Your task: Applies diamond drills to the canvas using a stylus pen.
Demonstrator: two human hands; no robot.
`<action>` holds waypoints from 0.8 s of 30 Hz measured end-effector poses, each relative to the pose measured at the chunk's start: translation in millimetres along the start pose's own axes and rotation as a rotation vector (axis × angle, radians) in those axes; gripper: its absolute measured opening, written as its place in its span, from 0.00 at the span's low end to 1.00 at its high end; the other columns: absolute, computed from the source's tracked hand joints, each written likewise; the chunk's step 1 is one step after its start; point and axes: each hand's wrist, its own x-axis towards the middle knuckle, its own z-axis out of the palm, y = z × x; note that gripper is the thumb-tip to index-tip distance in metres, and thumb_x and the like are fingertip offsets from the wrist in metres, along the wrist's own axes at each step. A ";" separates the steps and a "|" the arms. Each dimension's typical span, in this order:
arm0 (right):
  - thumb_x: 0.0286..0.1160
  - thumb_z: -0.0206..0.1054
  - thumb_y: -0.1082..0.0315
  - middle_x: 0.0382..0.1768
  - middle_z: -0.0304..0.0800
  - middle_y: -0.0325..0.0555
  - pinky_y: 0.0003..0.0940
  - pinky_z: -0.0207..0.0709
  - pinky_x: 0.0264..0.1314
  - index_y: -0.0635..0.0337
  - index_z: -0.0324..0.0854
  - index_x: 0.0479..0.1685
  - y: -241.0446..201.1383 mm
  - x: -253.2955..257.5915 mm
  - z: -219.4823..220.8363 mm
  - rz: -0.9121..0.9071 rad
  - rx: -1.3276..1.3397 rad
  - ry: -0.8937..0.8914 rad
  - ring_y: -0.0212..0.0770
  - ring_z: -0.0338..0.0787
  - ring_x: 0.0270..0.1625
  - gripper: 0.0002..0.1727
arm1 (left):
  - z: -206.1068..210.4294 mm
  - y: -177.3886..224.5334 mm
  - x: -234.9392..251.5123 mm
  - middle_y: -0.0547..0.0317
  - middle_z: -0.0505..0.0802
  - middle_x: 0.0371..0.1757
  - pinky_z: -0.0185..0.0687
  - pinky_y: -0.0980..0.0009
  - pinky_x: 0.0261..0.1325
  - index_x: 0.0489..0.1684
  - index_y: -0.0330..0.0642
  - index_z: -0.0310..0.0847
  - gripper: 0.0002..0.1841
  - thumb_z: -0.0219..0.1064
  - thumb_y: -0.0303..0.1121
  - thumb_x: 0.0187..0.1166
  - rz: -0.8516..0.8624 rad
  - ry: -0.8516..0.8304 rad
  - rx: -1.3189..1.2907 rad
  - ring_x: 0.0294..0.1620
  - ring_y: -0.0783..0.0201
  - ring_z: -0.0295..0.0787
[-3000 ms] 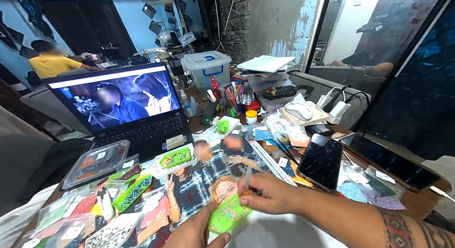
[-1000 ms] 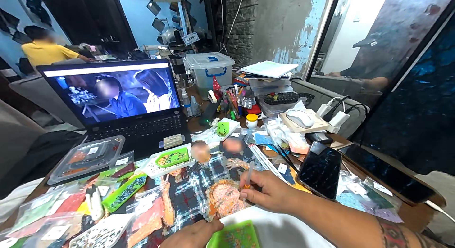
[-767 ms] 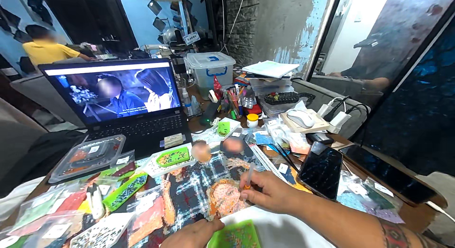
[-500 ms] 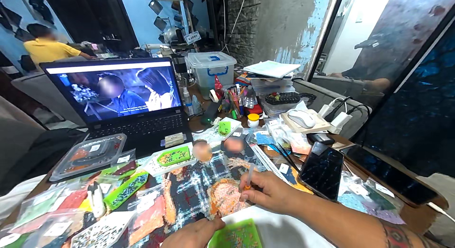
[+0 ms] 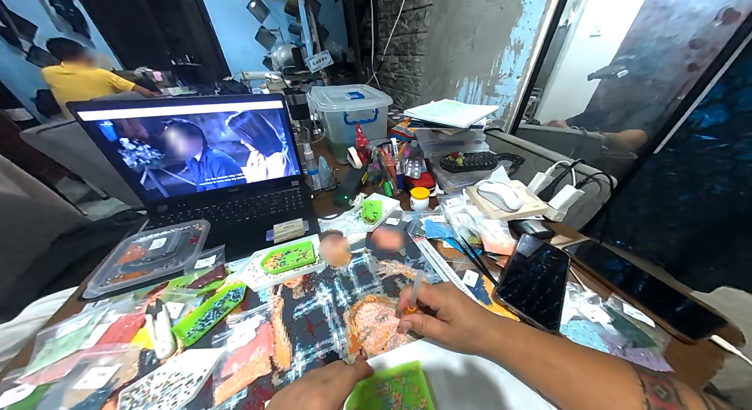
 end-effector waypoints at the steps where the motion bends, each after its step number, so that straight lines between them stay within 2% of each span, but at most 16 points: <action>1: 0.88 0.62 0.62 0.29 0.83 0.46 0.19 0.76 0.36 0.69 0.81 0.52 -0.4 -0.3 -0.2 0.008 -0.001 0.010 0.26 0.80 0.29 0.15 | 0.1 -0.3 -0.1 0.35 0.92 0.48 0.84 0.38 0.52 0.70 0.32 0.82 0.29 0.76 0.41 0.75 -0.002 -0.002 -0.001 0.45 0.38 0.91; 6: 0.88 0.62 0.61 0.27 0.81 0.44 0.18 0.72 0.33 0.68 0.81 0.51 -2.7 -1.0 -1.6 0.034 -0.018 0.016 0.25 0.77 0.27 0.16 | 0.0 -0.7 -0.2 0.36 0.92 0.47 0.83 0.37 0.51 0.70 0.32 0.82 0.29 0.76 0.42 0.74 -0.010 -0.006 -0.005 0.44 0.38 0.91; 17: 0.89 0.61 0.61 0.28 0.82 0.47 0.22 0.75 0.34 0.68 0.80 0.52 -0.1 -0.7 -0.7 -0.009 -0.059 0.002 0.29 0.79 0.28 0.15 | 0.1 -1.5 -1.3 0.35 0.93 0.49 0.84 0.37 0.52 0.70 0.32 0.82 0.28 0.76 0.40 0.74 0.013 0.009 -0.004 0.46 0.38 0.91; 24: 0.89 0.61 0.60 0.28 0.82 0.46 0.20 0.74 0.34 0.67 0.81 0.52 2.6 -1.6 -0.3 -0.022 -0.078 0.011 0.28 0.78 0.28 0.16 | 1.4 -0.8 -2.4 0.37 0.93 0.48 0.84 0.38 0.51 0.69 0.33 0.83 0.28 0.77 0.40 0.73 0.010 0.029 0.008 0.45 0.39 0.92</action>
